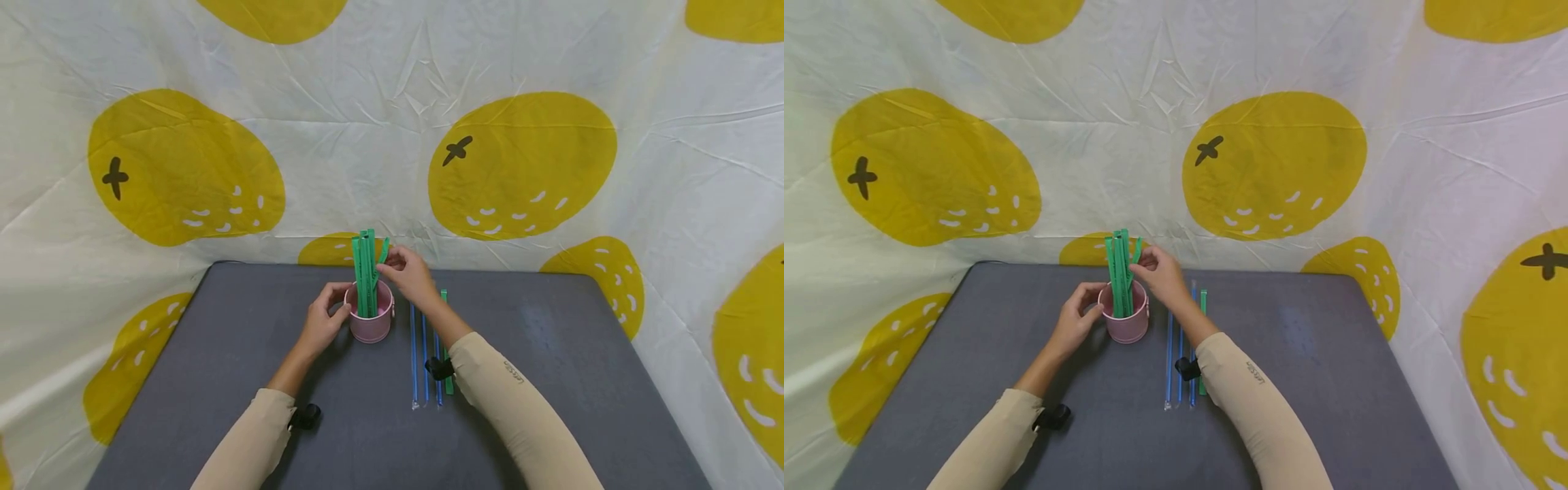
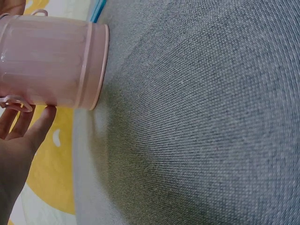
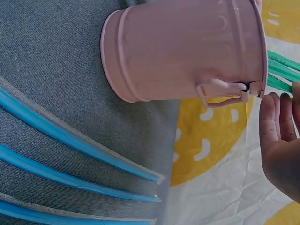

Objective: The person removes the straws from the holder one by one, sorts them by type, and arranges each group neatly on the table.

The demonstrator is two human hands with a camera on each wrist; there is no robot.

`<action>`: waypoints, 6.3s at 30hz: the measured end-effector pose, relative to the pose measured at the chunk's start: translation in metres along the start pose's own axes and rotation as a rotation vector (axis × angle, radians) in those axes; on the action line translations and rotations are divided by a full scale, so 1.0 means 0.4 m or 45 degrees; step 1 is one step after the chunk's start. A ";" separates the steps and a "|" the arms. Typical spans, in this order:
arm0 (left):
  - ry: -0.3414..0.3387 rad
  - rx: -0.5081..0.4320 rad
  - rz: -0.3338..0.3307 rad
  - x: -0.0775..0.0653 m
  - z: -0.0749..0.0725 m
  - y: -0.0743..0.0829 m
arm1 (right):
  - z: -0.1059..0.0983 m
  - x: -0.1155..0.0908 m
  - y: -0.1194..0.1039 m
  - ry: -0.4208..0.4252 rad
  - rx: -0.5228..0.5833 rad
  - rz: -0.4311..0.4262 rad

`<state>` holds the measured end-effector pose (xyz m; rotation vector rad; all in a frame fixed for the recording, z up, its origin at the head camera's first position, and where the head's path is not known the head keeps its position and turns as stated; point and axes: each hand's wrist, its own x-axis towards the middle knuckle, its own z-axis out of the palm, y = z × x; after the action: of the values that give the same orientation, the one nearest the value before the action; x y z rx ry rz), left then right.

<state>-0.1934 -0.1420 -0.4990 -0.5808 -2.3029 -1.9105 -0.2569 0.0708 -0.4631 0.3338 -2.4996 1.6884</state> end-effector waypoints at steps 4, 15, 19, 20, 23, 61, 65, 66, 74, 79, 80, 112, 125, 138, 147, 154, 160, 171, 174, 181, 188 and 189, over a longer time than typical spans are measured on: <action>0.006 0.002 0.018 -0.001 0.000 -0.001 | -0.001 -0.002 -0.008 -0.020 -0.007 -0.008; 0.012 0.005 0.000 -0.003 0.002 -0.002 | -0.001 -0.006 -0.027 -0.021 0.032 -0.026; 0.010 0.006 -0.006 -0.002 0.002 -0.001 | -0.012 -0.007 -0.041 0.031 -0.019 -0.078; 0.009 0.006 -0.006 -0.002 0.002 -0.001 | -0.016 -0.007 -0.046 0.043 -0.035 -0.090; 0.004 0.005 -0.003 0.001 0.002 0.003 | -0.030 -0.005 -0.059 0.060 -0.045 -0.126; 0.016 -0.010 0.012 0.004 0.000 0.004 | -0.215 -0.021 -0.220 0.153 0.427 -0.372; 0.012 -0.042 0.018 0.006 -0.003 0.003 | -0.244 -0.028 -0.216 0.177 0.433 -0.357; 0.011 -0.046 0.019 0.006 -0.003 0.003 | -0.252 -0.031 -0.214 0.179 0.434 -0.349; 0.006 -0.013 0.012 0.006 -0.006 0.002 | -0.311 -0.045 -0.183 0.219 0.458 -0.333; 0.003 -0.022 0.011 0.007 -0.006 0.001 | -0.340 -0.058 -0.156 0.257 0.412 -0.302; 0.002 -0.022 0.012 0.007 -0.006 0.001 | -0.344 -0.063 -0.153 0.264 0.396 -0.290; -0.002 -0.012 0.037 -0.001 -0.002 -0.006 | -0.383 -0.148 0.160 0.086 -0.132 0.165; -0.013 -0.029 0.034 0.002 -0.002 0.002 | -0.330 -0.154 0.249 0.017 -0.349 0.411; -0.006 0.024 0.033 -0.003 -0.002 0.007 | -0.291 -0.160 0.282 -0.017 -0.374 0.526; -0.006 -0.001 0.018 -0.003 -0.003 0.002 | -0.272 -0.157 0.286 -0.035 -0.459 0.531; -0.009 0.009 0.027 -0.002 -0.003 -0.002 | -0.265 -0.156 0.280 -0.041 -0.507 0.534; -0.006 0.012 0.020 -0.001 -0.003 0.001 | -0.260 -0.156 0.274 -0.033 -0.560 0.516; -0.004 0.004 0.034 -0.002 -0.001 0.006 | -0.251 -0.144 0.275 -0.079 -0.647 0.524; 0.000 0.004 0.027 -0.002 -0.001 0.008 | -0.248 -0.144 0.277 -0.082 -0.632 0.531; -0.001 0.000 0.024 -0.003 -0.003 0.004 | -0.242 -0.147 0.277 -0.067 -0.628 0.516; -0.001 0.011 0.024 -0.002 -0.002 0.001 | -0.239 -0.149 0.280 -0.050 -0.619 0.503; 0.000 0.011 0.020 -0.002 -0.001 0.001 | -0.239 -0.149 0.281 -0.050 -0.617 0.502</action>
<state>-0.1927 -0.1426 -0.4987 -0.5960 -2.2986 -1.8927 -0.2291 0.2068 -0.5410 -0.1847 -3.0356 1.1031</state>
